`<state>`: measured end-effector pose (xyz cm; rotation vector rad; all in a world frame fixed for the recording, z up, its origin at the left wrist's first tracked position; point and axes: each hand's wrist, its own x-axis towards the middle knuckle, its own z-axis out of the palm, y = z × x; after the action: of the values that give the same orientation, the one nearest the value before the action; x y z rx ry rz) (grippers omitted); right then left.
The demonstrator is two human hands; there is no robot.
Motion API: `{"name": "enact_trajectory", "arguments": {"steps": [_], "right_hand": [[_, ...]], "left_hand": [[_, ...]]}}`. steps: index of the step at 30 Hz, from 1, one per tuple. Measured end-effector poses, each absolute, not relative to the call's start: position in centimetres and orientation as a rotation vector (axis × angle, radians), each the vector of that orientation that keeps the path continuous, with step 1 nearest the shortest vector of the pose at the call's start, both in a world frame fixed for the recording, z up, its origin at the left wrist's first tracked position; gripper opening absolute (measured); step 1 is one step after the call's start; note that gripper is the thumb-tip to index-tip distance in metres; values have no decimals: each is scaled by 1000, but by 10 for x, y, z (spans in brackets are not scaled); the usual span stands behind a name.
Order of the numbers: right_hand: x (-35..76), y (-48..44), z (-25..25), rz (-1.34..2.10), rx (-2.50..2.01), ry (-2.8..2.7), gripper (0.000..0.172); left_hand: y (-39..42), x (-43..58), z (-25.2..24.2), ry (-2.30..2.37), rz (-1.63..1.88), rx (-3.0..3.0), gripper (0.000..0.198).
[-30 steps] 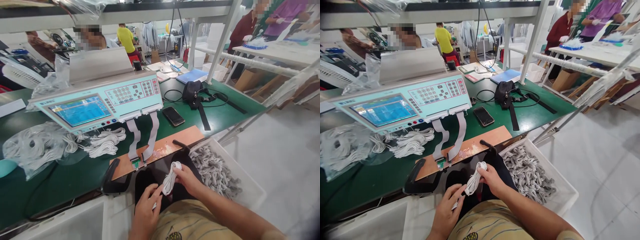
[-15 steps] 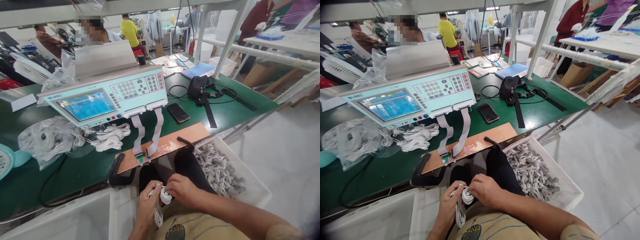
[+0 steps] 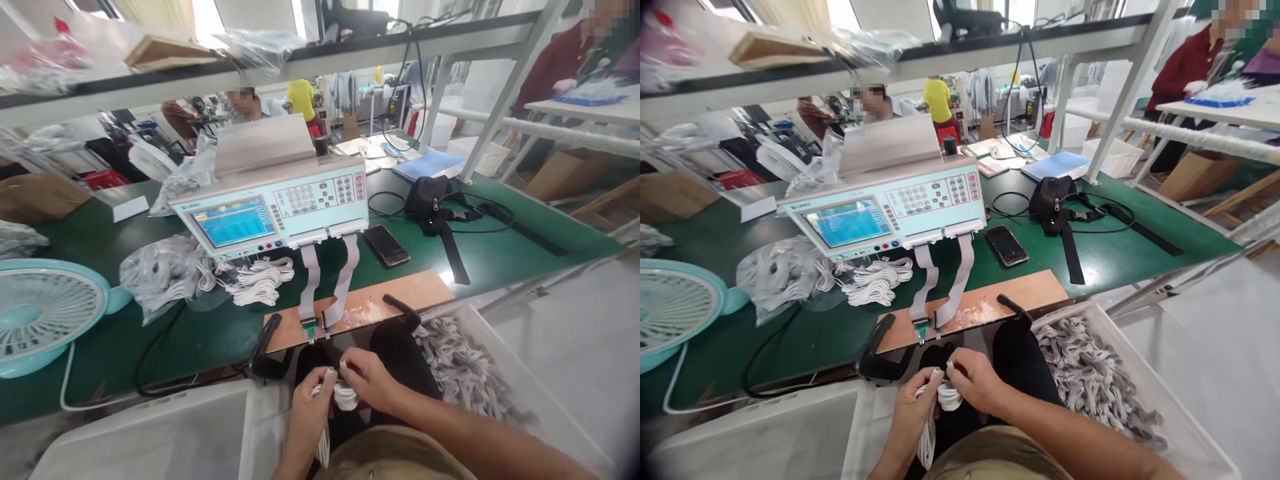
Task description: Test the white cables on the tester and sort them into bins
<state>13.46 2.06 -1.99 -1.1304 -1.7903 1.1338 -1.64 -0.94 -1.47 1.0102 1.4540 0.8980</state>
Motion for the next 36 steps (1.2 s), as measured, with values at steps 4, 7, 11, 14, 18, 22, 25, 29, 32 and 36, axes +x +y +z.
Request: {"name": "enact_trajectory", "arguments": {"steps": [4,7,11,14,18,22,25,29,32,36], "right_hand": [[113,40,-25,1372,-1195,-1382,24],[103,48,-26,1486,-1208,-1221,29],[99,49,-24,1546,-1200,-1127,33],[97,49,-19,1575,-1202,-1071,35],[92,50,-14,1649,-1249,-944,40],[90,51,-14,1713,-1226,-832,43],[91,51,-15,1747,-1194,-823,43],[93,52,-16,1773,-1191,-834,43],[94,52,-15,1781,-1180,-841,42],[94,52,-13,1805,-1141,-833,41]], "left_hand": [[7,-25,-15,1511,994,1062,38],[14,-30,-18,1504,1003,1040,40],[18,-37,-19,1478,965,1032,40],[22,-43,-16,1455,891,1041,42],[27,-50,-14,1449,854,1041,43],[29,-51,-18,1468,879,1028,41],[28,-48,-22,1472,897,1027,38],[28,-44,-24,1465,948,1014,36],[27,-40,-26,1498,1027,950,35],[25,-35,-28,1502,1066,828,39]]}}
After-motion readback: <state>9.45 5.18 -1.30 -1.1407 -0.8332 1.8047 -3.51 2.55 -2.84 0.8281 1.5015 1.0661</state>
